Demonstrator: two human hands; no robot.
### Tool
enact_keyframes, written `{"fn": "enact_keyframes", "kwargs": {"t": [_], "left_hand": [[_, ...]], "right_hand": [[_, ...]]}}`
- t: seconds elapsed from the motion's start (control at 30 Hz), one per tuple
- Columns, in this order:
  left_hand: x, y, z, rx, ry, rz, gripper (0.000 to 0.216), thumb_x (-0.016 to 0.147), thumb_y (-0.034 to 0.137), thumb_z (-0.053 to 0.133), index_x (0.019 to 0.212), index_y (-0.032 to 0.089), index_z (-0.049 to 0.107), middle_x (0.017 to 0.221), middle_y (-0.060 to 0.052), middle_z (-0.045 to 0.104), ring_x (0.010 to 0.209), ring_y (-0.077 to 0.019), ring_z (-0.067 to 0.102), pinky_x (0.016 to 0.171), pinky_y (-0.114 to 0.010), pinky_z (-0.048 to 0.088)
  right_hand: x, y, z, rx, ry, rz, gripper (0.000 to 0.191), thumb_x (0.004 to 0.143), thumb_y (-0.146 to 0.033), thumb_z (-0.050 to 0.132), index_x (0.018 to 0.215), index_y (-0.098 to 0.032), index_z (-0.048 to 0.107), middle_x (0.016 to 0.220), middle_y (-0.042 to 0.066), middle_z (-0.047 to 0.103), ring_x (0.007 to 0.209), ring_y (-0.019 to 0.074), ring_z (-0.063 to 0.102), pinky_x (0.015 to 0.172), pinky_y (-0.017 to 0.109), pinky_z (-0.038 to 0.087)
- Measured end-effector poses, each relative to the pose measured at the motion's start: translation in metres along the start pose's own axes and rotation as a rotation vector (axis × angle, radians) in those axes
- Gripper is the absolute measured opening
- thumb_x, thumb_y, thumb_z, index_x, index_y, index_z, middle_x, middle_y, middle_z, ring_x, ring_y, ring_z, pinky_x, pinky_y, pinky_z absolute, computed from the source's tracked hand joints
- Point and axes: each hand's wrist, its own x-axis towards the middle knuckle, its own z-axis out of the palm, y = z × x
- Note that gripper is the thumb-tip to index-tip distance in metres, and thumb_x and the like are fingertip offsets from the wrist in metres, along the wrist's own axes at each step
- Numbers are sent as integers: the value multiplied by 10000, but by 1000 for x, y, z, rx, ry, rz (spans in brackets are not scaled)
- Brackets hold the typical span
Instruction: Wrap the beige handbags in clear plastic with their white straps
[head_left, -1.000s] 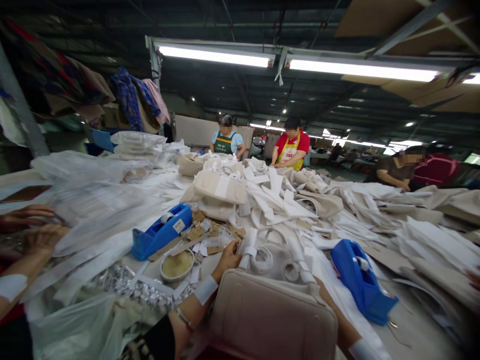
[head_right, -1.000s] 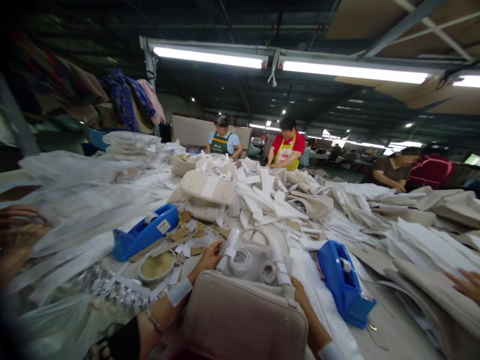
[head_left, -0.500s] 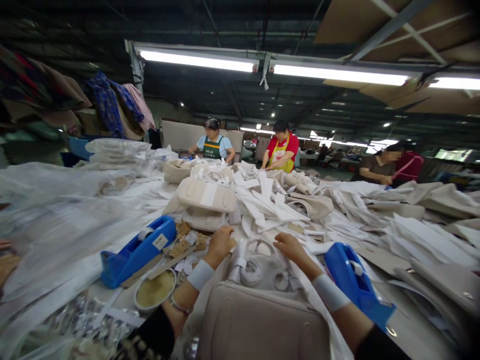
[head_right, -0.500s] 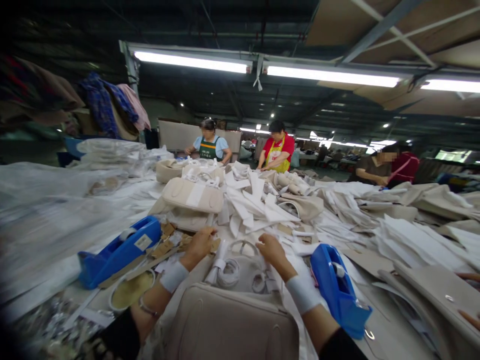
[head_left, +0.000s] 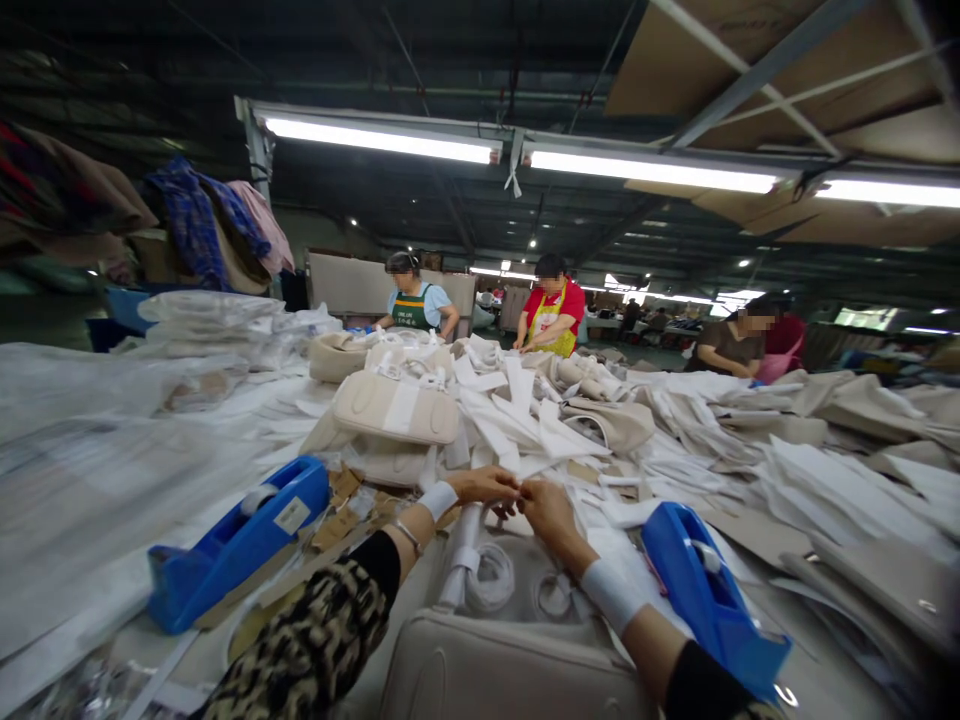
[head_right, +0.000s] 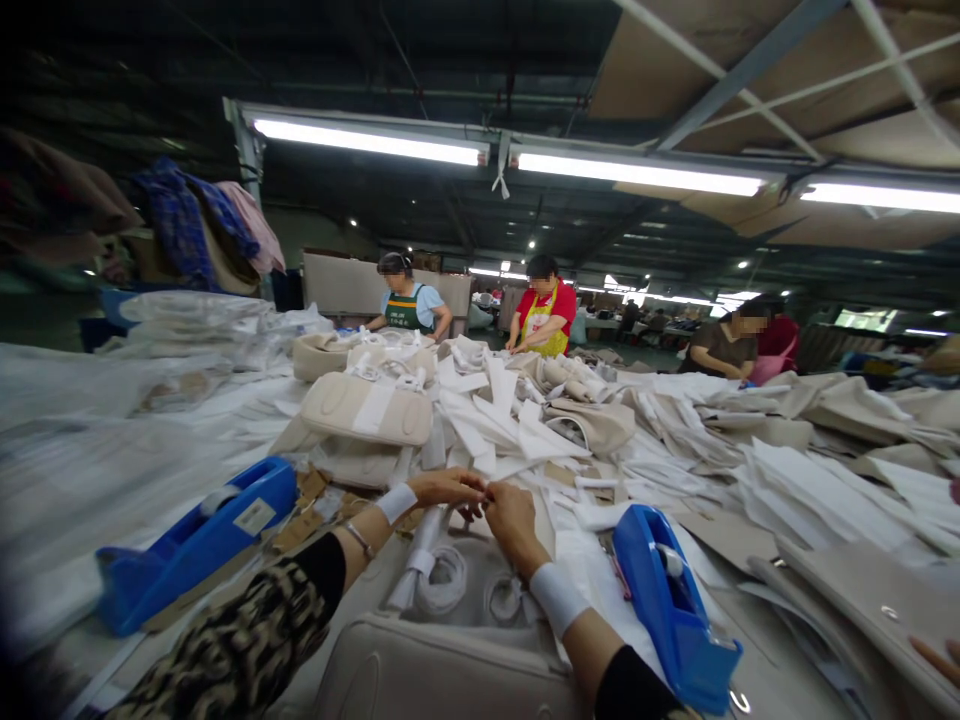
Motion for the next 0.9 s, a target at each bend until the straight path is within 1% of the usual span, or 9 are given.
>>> {"fn": "enact_keyframes", "kwargs": {"t": [0.1,0.2,0.4,0.47,0.53,0.63,0.73,0.83,0.9], "left_hand": [[0,-2,-7,133,20,-23,226,786,340,601,826,123,652,684,-26,626,642,-151,598,630,-266,483],[-9,-1,-16,312,83,7,141,685,263,678,665,134,623,699,-4,570,676,-140,538,670,-254,437],[-27,2,-15,533,185,65,146,752,305,671,753,162,647,793,-14,586,794,-168,524,803,-273,421],[-34,3,-12,558,226,59,186,834,318,592,745,164,647,773,-32,608,815,-184,547,840,-292,434],[-47,7,-10,560,304,58,203,881,303,525,821,168,663,887,-65,650,927,-205,568,913,-314,434],[-89,11,-1,543,490,56,270,891,250,465,1079,161,637,1213,-121,598,1187,-236,492,1067,-375,355],[-150,5,27,447,658,-7,367,906,237,375,1182,135,594,1249,-150,584,1208,-249,505,1084,-432,356],[-197,-10,73,-102,688,-171,423,881,382,490,1242,182,581,1292,-103,601,1214,-244,545,1054,-389,418],[-210,-18,103,-422,704,-272,467,863,439,509,1261,201,573,1326,-78,594,1213,-237,562,1034,-362,444]], "right_hand": [[-4,0,-2,15,42,-10,209,829,-179,545,894,-229,738,903,59,741,920,210,649,729,281,359],[-5,1,-2,49,55,-14,205,806,-163,557,879,-218,740,899,69,740,916,221,647,745,289,365],[4,5,-1,190,-15,-77,166,736,-131,614,807,-201,747,837,62,740,864,225,662,760,286,423],[4,12,-9,269,-35,-102,201,721,-135,630,865,-207,751,888,47,745,882,211,666,798,275,452],[-6,23,-20,352,-13,-104,272,763,-182,605,1001,-206,734,1029,54,732,964,206,657,890,288,461],[-48,47,-34,455,62,-41,426,880,-321,472,1246,-161,616,1276,113,627,1141,227,598,1000,353,444],[-117,71,-28,725,136,134,589,904,-529,431,1377,-184,497,1414,117,513,1288,249,496,1039,401,439],[-180,84,-3,1056,122,376,681,859,-688,434,1378,-253,509,1339,113,584,1212,282,570,986,436,490],[-204,84,15,1134,152,455,698,839,-730,426,1327,-254,574,1233,117,656,1120,302,632,921,446,533]]}}
